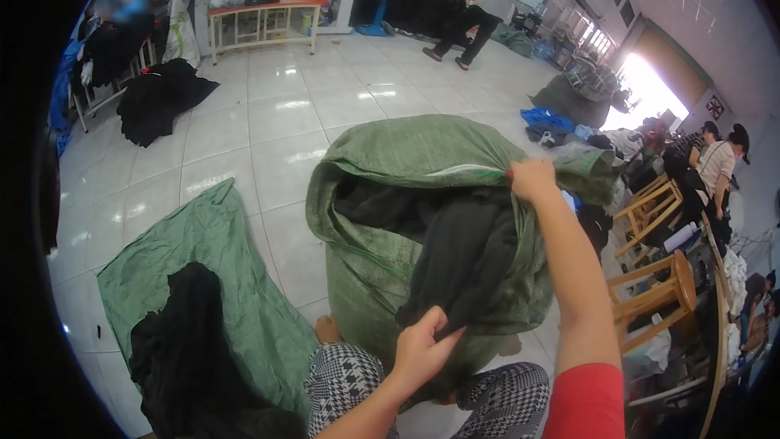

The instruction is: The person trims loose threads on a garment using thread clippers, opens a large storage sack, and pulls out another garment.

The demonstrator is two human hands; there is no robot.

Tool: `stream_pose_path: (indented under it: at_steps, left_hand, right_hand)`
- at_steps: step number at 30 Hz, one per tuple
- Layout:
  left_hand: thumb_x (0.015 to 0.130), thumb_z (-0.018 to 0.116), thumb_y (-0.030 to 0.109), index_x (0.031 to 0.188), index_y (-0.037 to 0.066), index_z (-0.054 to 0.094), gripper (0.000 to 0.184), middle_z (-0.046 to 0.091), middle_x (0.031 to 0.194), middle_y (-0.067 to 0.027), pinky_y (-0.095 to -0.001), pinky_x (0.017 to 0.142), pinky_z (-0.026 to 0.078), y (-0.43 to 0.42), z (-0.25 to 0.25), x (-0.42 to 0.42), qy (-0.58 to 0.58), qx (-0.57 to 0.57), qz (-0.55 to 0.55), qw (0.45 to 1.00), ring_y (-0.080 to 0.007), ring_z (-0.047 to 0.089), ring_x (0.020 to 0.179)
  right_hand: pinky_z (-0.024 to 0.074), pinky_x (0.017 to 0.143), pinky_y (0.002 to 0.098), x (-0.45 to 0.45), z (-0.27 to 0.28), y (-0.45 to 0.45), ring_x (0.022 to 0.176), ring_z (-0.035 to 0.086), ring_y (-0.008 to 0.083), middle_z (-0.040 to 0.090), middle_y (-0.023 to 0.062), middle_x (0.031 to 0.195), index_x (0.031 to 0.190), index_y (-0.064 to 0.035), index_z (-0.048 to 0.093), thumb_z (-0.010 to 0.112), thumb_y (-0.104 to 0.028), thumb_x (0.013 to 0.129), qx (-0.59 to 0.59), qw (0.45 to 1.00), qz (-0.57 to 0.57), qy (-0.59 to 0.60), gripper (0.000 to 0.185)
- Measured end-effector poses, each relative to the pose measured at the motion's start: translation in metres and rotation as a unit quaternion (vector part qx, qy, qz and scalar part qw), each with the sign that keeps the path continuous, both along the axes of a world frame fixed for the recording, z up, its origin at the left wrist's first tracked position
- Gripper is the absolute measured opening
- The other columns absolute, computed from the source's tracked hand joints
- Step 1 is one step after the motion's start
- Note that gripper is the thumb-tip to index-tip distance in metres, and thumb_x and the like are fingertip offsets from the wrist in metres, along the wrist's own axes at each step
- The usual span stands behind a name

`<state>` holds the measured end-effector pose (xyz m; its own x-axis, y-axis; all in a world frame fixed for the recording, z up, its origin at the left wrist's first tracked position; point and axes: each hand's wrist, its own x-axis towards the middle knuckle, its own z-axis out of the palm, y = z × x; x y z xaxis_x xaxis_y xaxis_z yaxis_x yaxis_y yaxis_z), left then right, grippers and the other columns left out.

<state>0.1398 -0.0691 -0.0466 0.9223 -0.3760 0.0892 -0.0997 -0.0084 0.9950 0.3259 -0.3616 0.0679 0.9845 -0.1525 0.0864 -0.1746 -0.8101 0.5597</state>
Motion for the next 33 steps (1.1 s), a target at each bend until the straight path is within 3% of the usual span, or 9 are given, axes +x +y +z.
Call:
stream_pose_path:
  at_steps: [2, 8, 11, 13, 19, 23, 25, 29, 33]
  left_hand:
    - [0.083, 0.066, 0.028, 0.08, 0.006, 0.048, 0.029, 0.056, 0.066, -0.0128, -0.0414, 0.054, 0.041, -0.001, -0.002, 0.003, -0.003, 0.003, -0.001, 1.0, -0.0345, 0.058, 0.063]
    - [0.084, 0.065, 0.029, 0.081, 0.006, 0.048, 0.03, 0.056, 0.065, -0.0129, -0.0413, 0.054, 0.041, -0.006, -0.001, 0.003, 0.009, -0.001, -0.017, 1.0, -0.0342, 0.058, 0.063]
    - [0.082, 0.071, 0.024, 0.076, 0.004, 0.045, 0.034, 0.046, 0.06, -0.0098, -0.0325, 0.05, 0.038, -0.006, 0.0, 0.004, 0.012, -0.014, -0.002, 1.0, -0.0198, 0.04, 0.051]
    - [0.085, 0.065, 0.03, 0.081, 0.005, 0.048, 0.031, 0.058, 0.067, -0.0127, -0.0403, 0.055, 0.042, -0.004, 0.001, 0.003, 0.026, 0.0, -0.022, 0.999, -0.0344, 0.059, 0.063]
    - [0.085, 0.065, 0.032, 0.082, 0.006, 0.049, 0.031, 0.06, 0.068, -0.0129, -0.0399, 0.055, 0.042, -0.004, 0.003, 0.002, 0.012, 0.001, -0.01, 1.0, -0.0349, 0.06, 0.063]
    - [0.085, 0.065, 0.033, 0.082, 0.006, 0.049, 0.032, 0.06, 0.068, -0.0131, -0.0405, 0.054, 0.042, -0.005, -0.001, 0.002, 0.004, 0.013, -0.002, 1.0, -0.0347, 0.06, 0.063]
    - [0.082, 0.071, 0.025, 0.075, 0.004, 0.045, 0.034, 0.046, 0.059, -0.01, -0.0322, 0.05, 0.038, -0.007, -0.002, 0.0, 0.007, -0.032, 0.022, 0.999, -0.0199, 0.039, 0.05]
    - [0.083, 0.07, 0.026, 0.076, 0.004, 0.045, 0.034, 0.048, 0.059, -0.0095, -0.032, 0.05, 0.038, -0.004, -0.001, 0.003, 0.005, -0.035, 0.013, 0.999, -0.0197, 0.041, 0.05]
    - [0.086, 0.063, 0.035, 0.08, 0.006, 0.048, 0.032, 0.058, 0.063, -0.0121, -0.0412, 0.052, 0.041, -0.003, -0.004, 0.003, 0.006, -0.009, -0.011, 1.0, -0.0347, 0.059, 0.059]
  right_hand:
    - [0.0443, 0.089, 0.0421, 0.009, -0.002, -0.003, 0.101, 0.062, 0.0331, 0.068, 0.0133, 0.101, 0.099, -0.0108, 0.069, 0.05, -0.03, 0.087, 0.041, 0.995, -0.079, 0.05, 0.029]
    - [0.0481, 0.083, 0.0469, 0.002, -0.001, -0.075, 0.099, 0.063, 0.0379, 0.066, 0.0232, 0.101, 0.101, -0.0008, 0.066, 0.048, -0.034, 0.089, 0.298, 0.878, -0.21, -0.31, 0.04]
    - [0.0484, 0.081, 0.0445, -0.004, -0.009, -0.104, 0.097, 0.064, 0.0364, 0.066, 0.0254, 0.095, 0.095, 0.0039, 0.066, 0.05, -0.033, 0.088, 0.41, 0.808, -0.233, -0.355, 0.04]
    - [0.0485, 0.08, 0.0432, -0.007, -0.019, -0.113, 0.094, 0.065, 0.0358, 0.067, 0.0248, 0.091, 0.095, 0.0003, 0.067, 0.052, -0.033, 0.086, 0.405, 0.862, -0.161, -0.258, 0.038]
    - [0.0477, 0.086, 0.0474, -0.028, 0.015, -0.032, 0.099, 0.06, 0.0405, 0.064, 0.0238, 0.103, 0.102, -0.0071, 0.068, 0.051, -0.043, 0.089, 0.233, 0.97, -0.059, -0.045, 0.042]
    - [0.0492, 0.08, 0.0445, -0.02, 0.031, -0.017, 0.092, 0.063, 0.0346, 0.067, 0.0165, 0.093, 0.103, -0.0135, 0.067, 0.056, -0.031, 0.088, 0.09, 0.996, -0.007, 0.02, 0.026]
    - [0.0489, 0.076, 0.0439, -0.018, 0.032, -0.019, 0.09, 0.063, 0.0319, 0.067, 0.0132, 0.088, 0.1, -0.0152, 0.064, 0.059, -0.027, 0.084, 0.028, 0.99, 0.134, -0.026, 0.02]
    - [0.0477, 0.074, 0.0448, -0.02, 0.037, -0.014, 0.089, 0.062, 0.0316, 0.067, 0.012, 0.089, 0.098, -0.0162, 0.06, 0.056, -0.023, 0.085, 0.026, 0.995, 0.096, 0.029, 0.015]
    - [0.0472, 0.076, 0.0469, -0.012, 0.03, 0.004, 0.094, 0.063, 0.0352, 0.066, 0.0145, 0.097, 0.107, -0.0164, 0.055, 0.052, -0.023, 0.087, 0.055, 0.987, -0.019, 0.151, 0.022]
